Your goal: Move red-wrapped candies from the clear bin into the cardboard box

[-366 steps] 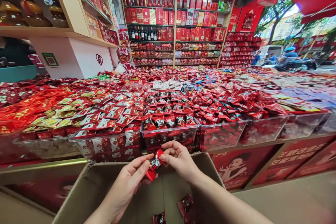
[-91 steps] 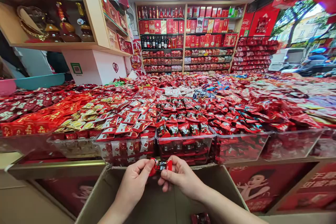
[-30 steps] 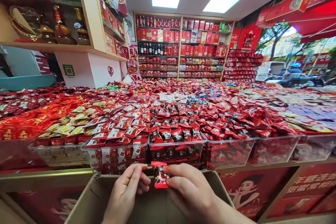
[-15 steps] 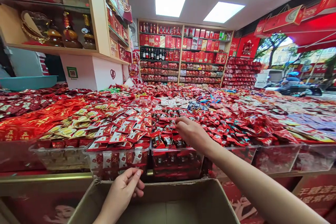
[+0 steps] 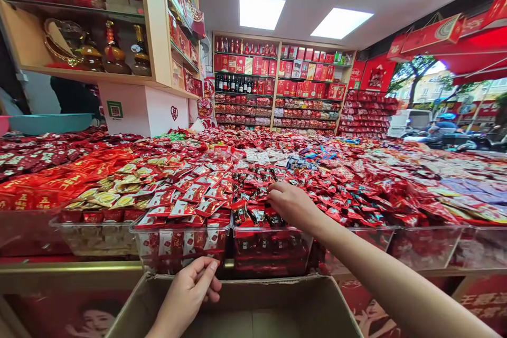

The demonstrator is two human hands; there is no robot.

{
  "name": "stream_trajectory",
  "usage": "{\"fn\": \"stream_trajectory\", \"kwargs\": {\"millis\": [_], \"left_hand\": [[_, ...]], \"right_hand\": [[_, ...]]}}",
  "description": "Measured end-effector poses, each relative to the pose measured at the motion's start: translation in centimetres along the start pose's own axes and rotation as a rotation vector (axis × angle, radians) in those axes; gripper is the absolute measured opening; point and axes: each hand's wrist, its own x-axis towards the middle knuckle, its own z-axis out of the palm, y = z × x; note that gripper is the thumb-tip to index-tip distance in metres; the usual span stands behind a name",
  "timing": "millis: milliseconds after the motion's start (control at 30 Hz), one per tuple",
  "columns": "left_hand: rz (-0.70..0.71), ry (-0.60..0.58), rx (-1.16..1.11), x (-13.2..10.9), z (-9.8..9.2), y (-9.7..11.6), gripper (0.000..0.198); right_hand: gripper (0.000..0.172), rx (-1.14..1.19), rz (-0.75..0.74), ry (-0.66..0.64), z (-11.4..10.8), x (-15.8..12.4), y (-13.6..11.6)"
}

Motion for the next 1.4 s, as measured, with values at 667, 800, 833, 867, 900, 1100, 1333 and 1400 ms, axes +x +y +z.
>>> {"fn": "stream_trajectory", "kwargs": {"millis": [667, 800, 833, 867, 900, 1100, 1333, 1400], "left_hand": [[-0.047, -0.057, 0.047, 0.6, -0.5, -0.5, 0.037], [-0.038, -0.065, 0.063, 0.7, -0.6, -0.8, 0.038], [-0.042, -0.069, 0.063, 0.7, -0.6, -0.9, 0.038], [-0.045, -0.068, 0.060, 0.7, -0.6, -0.9, 0.039], [-0.045, -0.057, 0.054, 0.7, -0.5, -1.0, 0.039], [-0.040, -0.008, 0.037, 0.7, -0.3, -1.2, 0.039], [-0.013, 0.013, 0.035, 0.7, -0.2, -1.2, 0.039], [-0.015, 0.015, 0.029, 0.6, -0.1, -1.2, 0.039]], "right_hand": [[0.009, 0.139, 0.194, 0.297, -3.0, -1.1, 6.1], [0.011, 0.103, 0.217, 0.198, -2.1, -2.0, 7.2], [0.011, 0.087, 0.220, 0.149, -1.8, -2.1, 7.6], [0.012, 0.074, 0.221, 0.101, -1.5, -2.0, 7.9], [0.012, 0.065, 0.221, 0.060, -1.2, -1.9, 8.2], [0.016, 0.049, 0.240, -0.062, 0.5, -1.0, 9.7], [0.019, 0.083, 0.246, -0.150, 1.3, -1.2, 10.1], [0.023, 0.093, 0.250, -0.166, 1.2, -1.4, 10.1]]}}
